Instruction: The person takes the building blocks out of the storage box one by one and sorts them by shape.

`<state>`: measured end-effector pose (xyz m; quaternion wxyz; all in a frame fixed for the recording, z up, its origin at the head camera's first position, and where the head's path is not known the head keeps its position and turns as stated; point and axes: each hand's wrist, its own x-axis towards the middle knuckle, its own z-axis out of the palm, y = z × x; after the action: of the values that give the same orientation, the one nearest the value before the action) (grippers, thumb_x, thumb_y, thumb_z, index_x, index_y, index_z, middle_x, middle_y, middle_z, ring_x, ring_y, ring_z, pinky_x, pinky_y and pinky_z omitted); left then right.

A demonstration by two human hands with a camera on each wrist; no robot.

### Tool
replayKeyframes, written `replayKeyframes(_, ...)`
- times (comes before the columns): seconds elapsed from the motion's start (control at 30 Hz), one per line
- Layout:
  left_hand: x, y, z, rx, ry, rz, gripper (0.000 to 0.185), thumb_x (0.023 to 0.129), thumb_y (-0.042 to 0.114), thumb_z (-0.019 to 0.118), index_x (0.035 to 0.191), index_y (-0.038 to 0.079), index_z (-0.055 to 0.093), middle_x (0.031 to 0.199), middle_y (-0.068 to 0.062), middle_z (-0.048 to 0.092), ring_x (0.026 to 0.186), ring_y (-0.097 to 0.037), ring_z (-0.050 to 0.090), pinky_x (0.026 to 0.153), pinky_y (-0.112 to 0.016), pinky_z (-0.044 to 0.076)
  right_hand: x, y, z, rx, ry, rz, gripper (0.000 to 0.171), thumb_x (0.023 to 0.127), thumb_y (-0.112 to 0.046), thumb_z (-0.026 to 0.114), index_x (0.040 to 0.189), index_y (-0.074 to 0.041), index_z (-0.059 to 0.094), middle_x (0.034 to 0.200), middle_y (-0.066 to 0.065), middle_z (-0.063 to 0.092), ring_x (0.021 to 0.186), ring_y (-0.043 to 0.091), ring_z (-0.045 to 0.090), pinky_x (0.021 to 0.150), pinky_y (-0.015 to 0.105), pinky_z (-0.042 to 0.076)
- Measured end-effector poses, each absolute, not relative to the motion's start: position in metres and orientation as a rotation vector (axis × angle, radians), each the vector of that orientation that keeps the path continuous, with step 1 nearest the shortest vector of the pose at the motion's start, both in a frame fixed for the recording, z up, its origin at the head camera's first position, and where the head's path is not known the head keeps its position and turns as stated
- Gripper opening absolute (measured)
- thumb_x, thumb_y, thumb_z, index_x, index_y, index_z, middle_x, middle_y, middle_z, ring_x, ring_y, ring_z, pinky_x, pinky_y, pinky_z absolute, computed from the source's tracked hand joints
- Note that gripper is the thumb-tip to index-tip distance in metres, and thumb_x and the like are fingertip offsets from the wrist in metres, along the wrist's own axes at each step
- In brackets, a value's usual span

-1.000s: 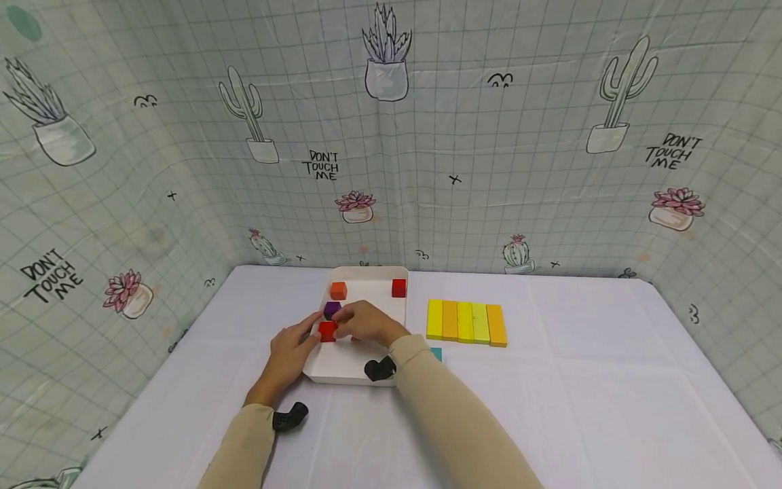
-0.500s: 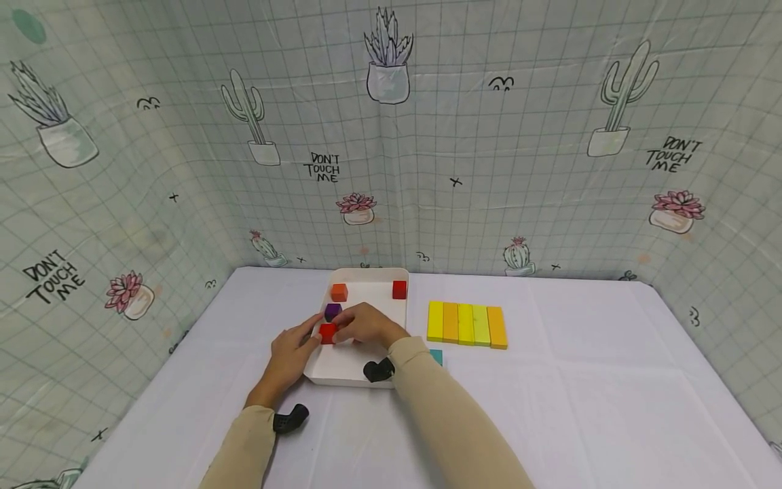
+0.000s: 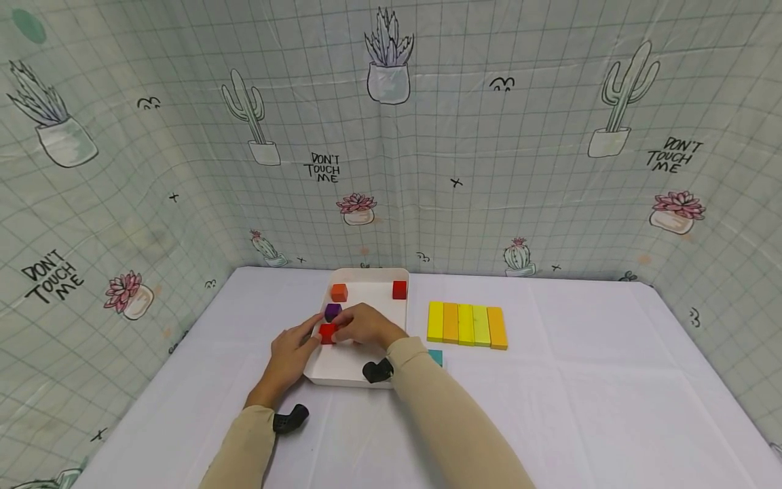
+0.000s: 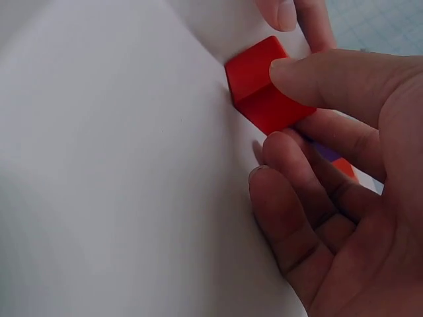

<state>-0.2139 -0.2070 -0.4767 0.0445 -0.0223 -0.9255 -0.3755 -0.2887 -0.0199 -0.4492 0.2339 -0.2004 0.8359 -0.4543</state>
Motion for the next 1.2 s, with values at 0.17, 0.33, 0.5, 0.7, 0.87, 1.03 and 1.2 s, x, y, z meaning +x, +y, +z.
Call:
replayKeyframes(0.17,-0.214,-0.206,-0.477,-0.06,-2.833,-1.147,0.048,0.103,0.026,0.051,0.15,0.019,0.05,0.149,-0.011,0.051,0.14,-0.035,0.037,0.117,-0.062,0.001,-0.289,-0.02,-0.45,-0.544,2.304,-1.223,0.033,0.088,-0.022,0.076,0.119,-0.012,0.072,0.107,0.002,0.064,0.087,0.02,0.058,0.071,0.028,0.054)
replayKeyframes(0.33,-0.214,-0.205,-0.477,-0.051,-2.843,-1.134,0.048,0.103,0.027,0.051,0.15,0.019,0.049,0.149,-0.011,0.051,0.141,-0.035,0.037,0.117,-0.062,0.001,-0.289,-0.02,-0.452,-0.574,2.318,-1.204,0.03,0.09,-0.022,0.075,0.118,-0.012,0.072,0.106,0.002,0.065,0.086,0.019,0.058,0.071,0.028,0.054)
replayKeyframes(0.5,-0.215,-0.205,-0.477,-0.056,-2.846,-1.131,0.048,0.103,0.028,0.05,0.151,0.019,0.049,0.15,-0.011,0.05,0.141,-0.036,0.037,0.117,-0.062,0.001,-0.289,-0.018,-0.449,-0.592,2.318,-1.216,0.028,0.092,-0.022,0.073,0.117,-0.012,0.072,0.104,0.001,0.065,0.086,0.02,0.059,0.072,0.029,0.055)
replayKeyframes(0.7,-0.215,-0.206,-0.479,-0.068,-2.826,-1.136,0.048,0.103,0.026,0.05,0.15,0.018,0.05,0.149,-0.012,0.051,0.14,-0.036,0.038,0.117,-0.062,0.002,-0.29,-0.014,-0.444,-0.557,2.226,-1.314,0.029,0.093,-0.018,0.07,0.119,-0.007,0.07,0.1,0.004,0.069,0.086,0.02,0.064,0.075,0.031,0.059)
replayKeyframes(0.87,-0.214,-0.205,-0.479,-0.059,-2.81,-1.145,0.047,0.102,0.025,0.052,0.149,0.018,0.052,0.148,-0.012,0.052,0.139,-0.036,0.04,0.117,-0.062,0.004,-0.29,-0.007,-0.442,-0.492,2.167,-1.398,0.032,0.093,-0.016,0.069,0.122,-0.002,0.067,0.098,0.008,0.071,0.083,0.021,0.069,0.074,0.032,0.06)
replayKeyframes(1.03,-0.213,-0.204,-0.477,-0.033,-2.817,-1.152,0.047,0.102,0.024,0.052,0.149,0.019,0.051,0.149,-0.012,0.051,0.14,-0.036,0.038,0.117,-0.062,0.003,-0.288,0.004,-0.438,-0.467,2.152,-1.463,0.034,0.092,-0.016,0.069,0.122,-0.001,0.066,0.103,0.009,0.07,0.083,0.025,0.07,0.078,0.034,0.06)
replayKeyframes(1.2,-0.213,-0.204,-0.475,-0.029,-2.811,-1.165,0.047,0.103,0.025,0.052,0.149,0.019,0.051,0.149,-0.012,0.051,0.14,-0.035,0.038,0.117,-0.061,0.002,-0.284,0.012,-0.431,-0.428,2.086,-1.585,0.033,0.093,-0.013,0.067,0.123,0.0,0.063,0.105,0.012,0.07,0.091,0.028,0.07,0.081,0.036,0.06)
